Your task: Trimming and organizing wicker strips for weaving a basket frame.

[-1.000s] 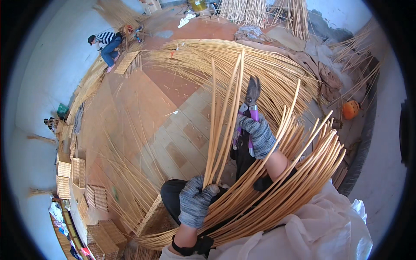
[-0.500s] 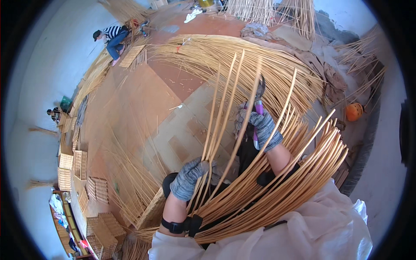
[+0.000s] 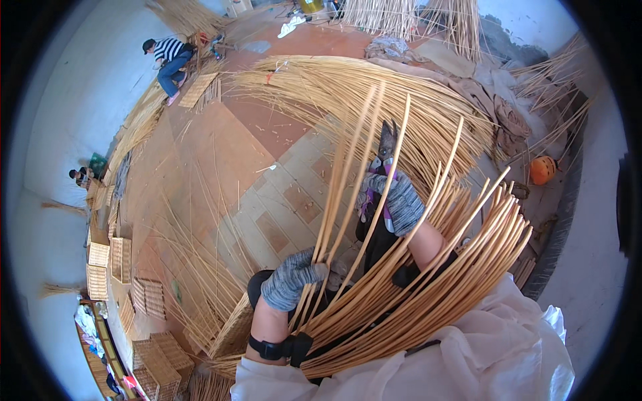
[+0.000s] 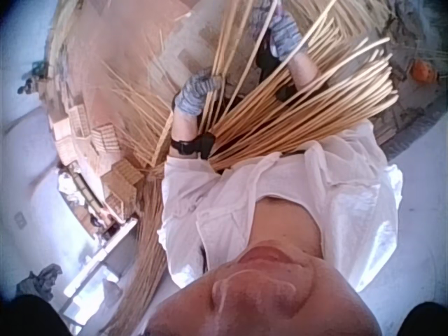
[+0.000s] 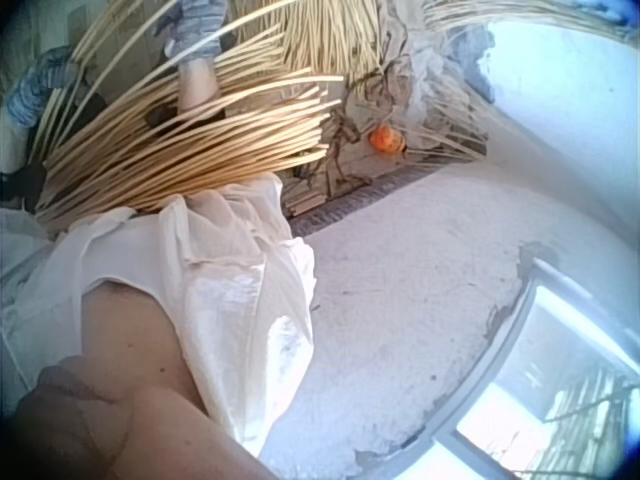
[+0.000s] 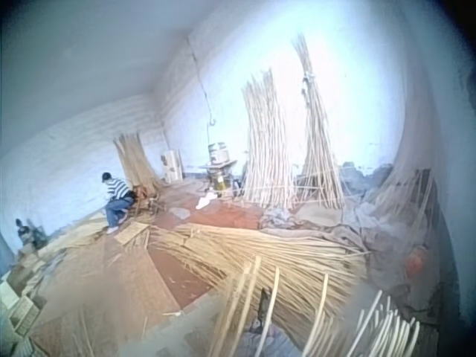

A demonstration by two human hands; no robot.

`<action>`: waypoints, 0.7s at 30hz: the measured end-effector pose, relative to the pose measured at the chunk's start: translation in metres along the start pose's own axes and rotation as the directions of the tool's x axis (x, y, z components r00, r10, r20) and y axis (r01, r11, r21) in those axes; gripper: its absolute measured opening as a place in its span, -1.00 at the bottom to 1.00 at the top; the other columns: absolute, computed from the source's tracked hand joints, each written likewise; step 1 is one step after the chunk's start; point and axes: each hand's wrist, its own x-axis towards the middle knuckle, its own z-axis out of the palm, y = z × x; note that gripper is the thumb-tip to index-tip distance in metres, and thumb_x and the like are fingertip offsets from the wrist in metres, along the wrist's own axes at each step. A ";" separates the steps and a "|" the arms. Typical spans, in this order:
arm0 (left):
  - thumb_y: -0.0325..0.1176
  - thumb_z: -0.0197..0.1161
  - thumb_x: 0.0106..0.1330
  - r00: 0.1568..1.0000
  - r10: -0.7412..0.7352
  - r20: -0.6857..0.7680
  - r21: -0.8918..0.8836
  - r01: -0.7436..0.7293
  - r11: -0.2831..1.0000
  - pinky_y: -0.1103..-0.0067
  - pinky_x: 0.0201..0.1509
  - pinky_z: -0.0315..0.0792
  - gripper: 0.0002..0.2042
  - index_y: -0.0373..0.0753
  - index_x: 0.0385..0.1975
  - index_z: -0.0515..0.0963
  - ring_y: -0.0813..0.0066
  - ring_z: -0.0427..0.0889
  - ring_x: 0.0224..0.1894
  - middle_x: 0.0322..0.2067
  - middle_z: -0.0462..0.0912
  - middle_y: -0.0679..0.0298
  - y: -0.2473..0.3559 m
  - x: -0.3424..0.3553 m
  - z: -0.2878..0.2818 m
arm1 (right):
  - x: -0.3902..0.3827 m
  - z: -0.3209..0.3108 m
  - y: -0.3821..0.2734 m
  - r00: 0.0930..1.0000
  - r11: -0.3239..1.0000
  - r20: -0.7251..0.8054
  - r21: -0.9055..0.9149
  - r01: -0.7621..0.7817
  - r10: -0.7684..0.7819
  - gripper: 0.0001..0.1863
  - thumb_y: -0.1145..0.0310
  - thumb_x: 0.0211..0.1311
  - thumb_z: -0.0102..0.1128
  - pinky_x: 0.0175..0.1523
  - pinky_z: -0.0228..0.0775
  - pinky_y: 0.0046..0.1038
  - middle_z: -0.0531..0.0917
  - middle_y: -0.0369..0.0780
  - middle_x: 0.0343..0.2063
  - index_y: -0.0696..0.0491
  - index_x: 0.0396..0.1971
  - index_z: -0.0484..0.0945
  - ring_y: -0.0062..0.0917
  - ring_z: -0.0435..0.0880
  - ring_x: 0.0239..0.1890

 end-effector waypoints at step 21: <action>-0.55 0.30 -0.17 0.958 0.210 -0.196 0.548 -0.071 0.834 0.69 -0.42 0.40 -0.77 -0.37 -0.45 0.49 0.58 0.52 -0.51 -0.56 0.57 0.24 -0.024 -0.024 0.033 | -0.003 0.016 -0.021 0.970 0.967 0.058 -0.089 0.241 -0.236 -0.71 0.37 -0.02 0.09 -0.46 0.37 -0.53 0.45 -0.28 -0.55 0.14 -0.27 0.36 -0.58 0.46 -0.51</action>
